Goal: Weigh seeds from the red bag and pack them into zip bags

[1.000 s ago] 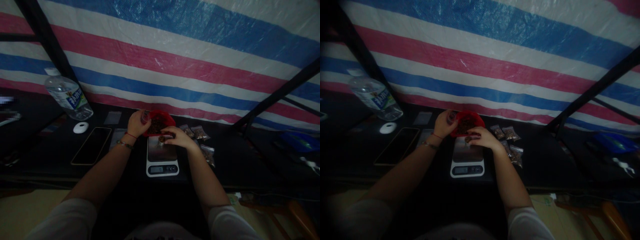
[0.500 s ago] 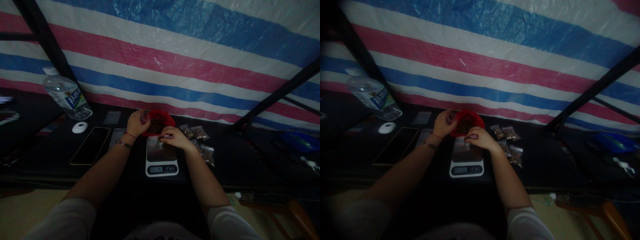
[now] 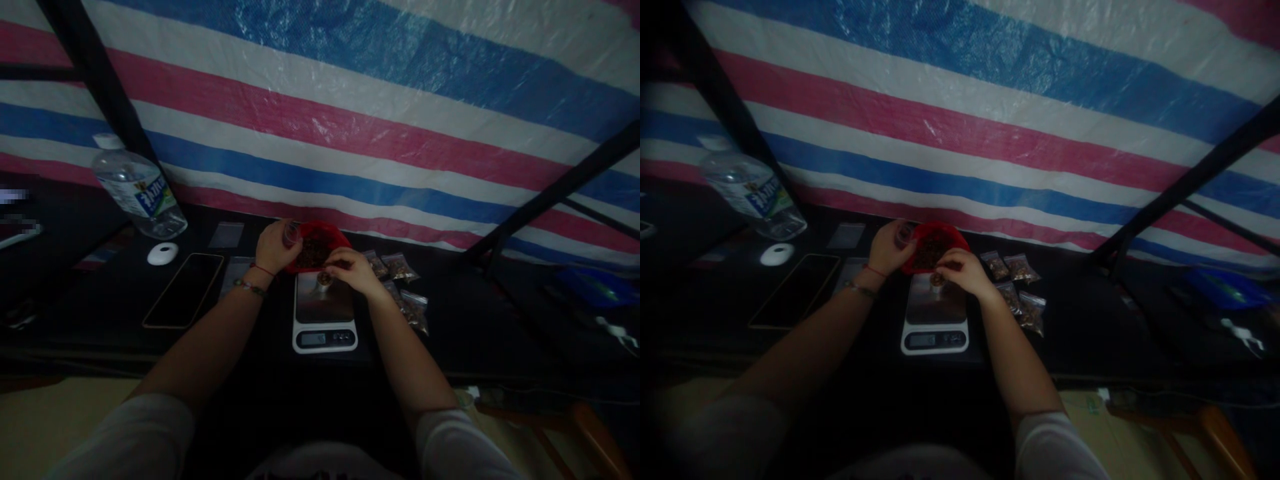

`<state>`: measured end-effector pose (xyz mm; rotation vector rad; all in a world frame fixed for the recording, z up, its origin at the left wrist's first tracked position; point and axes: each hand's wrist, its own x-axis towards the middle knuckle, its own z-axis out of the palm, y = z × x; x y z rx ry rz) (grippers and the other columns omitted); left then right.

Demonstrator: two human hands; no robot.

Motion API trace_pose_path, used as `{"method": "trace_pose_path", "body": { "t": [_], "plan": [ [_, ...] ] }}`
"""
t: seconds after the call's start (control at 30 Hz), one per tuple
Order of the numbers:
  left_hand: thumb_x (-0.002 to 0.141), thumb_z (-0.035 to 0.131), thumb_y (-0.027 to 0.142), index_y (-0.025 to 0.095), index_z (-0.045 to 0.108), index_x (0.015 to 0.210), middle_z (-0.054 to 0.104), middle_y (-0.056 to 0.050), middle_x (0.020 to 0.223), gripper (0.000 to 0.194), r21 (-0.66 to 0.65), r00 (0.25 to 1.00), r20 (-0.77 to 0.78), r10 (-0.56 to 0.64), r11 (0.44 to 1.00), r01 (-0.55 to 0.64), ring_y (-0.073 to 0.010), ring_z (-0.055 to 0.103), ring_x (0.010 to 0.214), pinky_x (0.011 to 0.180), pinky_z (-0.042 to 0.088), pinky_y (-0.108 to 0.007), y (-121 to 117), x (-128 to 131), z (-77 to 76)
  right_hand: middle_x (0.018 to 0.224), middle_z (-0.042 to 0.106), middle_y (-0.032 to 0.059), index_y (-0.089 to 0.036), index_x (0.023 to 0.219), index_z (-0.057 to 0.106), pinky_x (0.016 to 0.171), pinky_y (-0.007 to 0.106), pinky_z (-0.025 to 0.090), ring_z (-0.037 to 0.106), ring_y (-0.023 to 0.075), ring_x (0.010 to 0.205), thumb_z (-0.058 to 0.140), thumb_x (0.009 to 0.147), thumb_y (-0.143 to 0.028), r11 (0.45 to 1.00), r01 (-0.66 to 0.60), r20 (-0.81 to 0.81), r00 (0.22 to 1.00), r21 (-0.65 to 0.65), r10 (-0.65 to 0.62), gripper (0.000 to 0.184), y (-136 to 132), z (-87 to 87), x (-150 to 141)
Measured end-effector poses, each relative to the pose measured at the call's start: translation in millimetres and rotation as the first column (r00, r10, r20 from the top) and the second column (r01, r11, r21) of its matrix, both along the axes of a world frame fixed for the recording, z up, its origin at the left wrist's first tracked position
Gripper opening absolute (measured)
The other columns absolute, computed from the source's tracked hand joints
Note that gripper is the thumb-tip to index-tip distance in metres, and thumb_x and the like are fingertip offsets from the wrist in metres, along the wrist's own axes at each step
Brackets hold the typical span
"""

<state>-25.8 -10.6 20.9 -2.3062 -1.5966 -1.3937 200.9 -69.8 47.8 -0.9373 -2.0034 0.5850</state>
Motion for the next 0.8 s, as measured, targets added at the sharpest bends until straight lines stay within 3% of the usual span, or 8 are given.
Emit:
{"method": "trace_pose_path", "body": {
  "t": [0.13,0.3,0.4,0.47,0.57,0.63,0.7,0.8],
  "plan": [
    [0.075,0.056,0.040,0.016,0.053,0.119,0.062,-0.011,0.113,0.050,-0.010,1.000,0.001,-0.009,1.000,0.009,-0.0272,0.057,0.107,0.096,0.044,-0.042,0.4,-0.4,-0.4,0.085,0.070,0.0051,-0.018,0.083,0.071,0.076,0.031,0.050,0.063,0.0175,0.080,0.069,0.076,-0.032,0.987,0.153,0.020,0.988,0.040,-0.154,0.015,28.5,-5.5,-5.0],
    [0.074,0.056,0.040,0.014,0.052,0.120,0.060,-0.013,0.118,0.053,0.020,1.000,0.012,-0.002,1.000,0.002,-0.0283,0.056,0.110,0.099,0.042,-0.042,0.7,-0.5,-1.3,0.108,0.069,0.0078,-0.019,0.112,0.066,0.091,0.035,0.047,0.064,0.0189,0.096,0.060,0.081,-0.020,0.975,0.216,0.238,0.946,0.047,-0.221,0.032,52.2,-5.6,-6.6],
    [0.075,0.057,0.040,0.014,0.052,0.120,0.061,-0.013,0.117,0.053,0.006,1.000,0.014,-0.004,1.000,0.004,-0.0281,0.056,0.110,0.098,0.043,-0.042,0.8,-0.4,-1.5,0.113,0.068,0.0076,-0.020,0.114,0.065,0.095,0.035,0.045,0.062,0.0184,0.105,0.051,0.089,-0.024,0.984,0.175,0.197,0.965,0.024,-0.176,0.029,38.7,1.3,3.0],
    [0.075,0.057,0.040,0.014,0.053,0.120,0.062,-0.013,0.115,0.052,0.002,1.000,0.010,-0.006,1.000,0.006,-0.0279,0.057,0.108,0.097,0.043,-0.042,0.8,0.1,-1.4,0.110,0.069,0.0069,-0.020,0.115,0.064,0.093,0.034,0.046,0.062,0.0178,0.104,0.050,0.090,-0.030,0.997,0.047,0.144,0.989,-0.053,-0.039,0.030,22.6,5.1,10.2],
    [0.074,0.057,0.041,0.013,0.054,0.118,0.063,-0.012,0.113,0.051,-0.008,1.000,0.004,-0.005,1.000,0.005,-0.0277,0.058,0.106,0.096,0.044,-0.042,0.7,0.8,-1.4,0.111,0.068,0.0072,-0.020,0.127,0.055,0.090,0.033,0.048,0.063,0.0194,0.102,0.071,0.074,-0.033,0.967,-0.148,0.156,0.971,-0.206,0.182,0.057,0.8,5.8,14.5],
    [0.074,0.058,0.040,0.014,0.054,0.118,0.064,-0.012,0.112,0.052,-0.008,1.000,0.008,-0.002,1.000,0.002,-0.0274,0.058,0.105,0.096,0.044,-0.042,0.5,0.9,-1.4,0.110,0.068,0.0071,-0.020,0.123,0.059,0.089,0.034,0.048,0.063,0.0205,0.100,0.077,0.066,-0.030,0.961,-0.146,0.239,0.950,-0.234,0.202,0.061,-7.2,3.9,12.3],
    [0.073,0.058,0.039,0.014,0.054,0.119,0.064,-0.012,0.112,0.052,0.005,1.000,0.016,0.010,1.000,-0.010,-0.0271,0.058,0.105,0.096,0.045,-0.041,0.2,0.4,-1.4,0.106,0.069,0.0067,-0.020,0.114,0.065,0.086,0.033,0.049,0.064,0.0200,0.095,0.076,0.067,-0.026,0.968,-0.102,0.303,0.937,-0.230,0.171,0.049,-9.8,2.1,8.7],
    [0.074,0.058,0.038,0.013,0.055,0.118,0.063,-0.012,0.114,0.051,0.023,0.999,0.024,0.027,0.999,-0.028,-0.0265,0.059,0.105,0.096,0.045,-0.040,0.4,-0.7,-1.3,0.107,0.069,0.0064,-0.020,0.111,0.066,0.084,0.032,0.050,0.064,0.0190,0.094,0.072,0.070,-0.023,0.978,-0.054,0.247,0.963,-0.203,0.105,0.041,-8.3,1.4,7.0]
  ]
}}
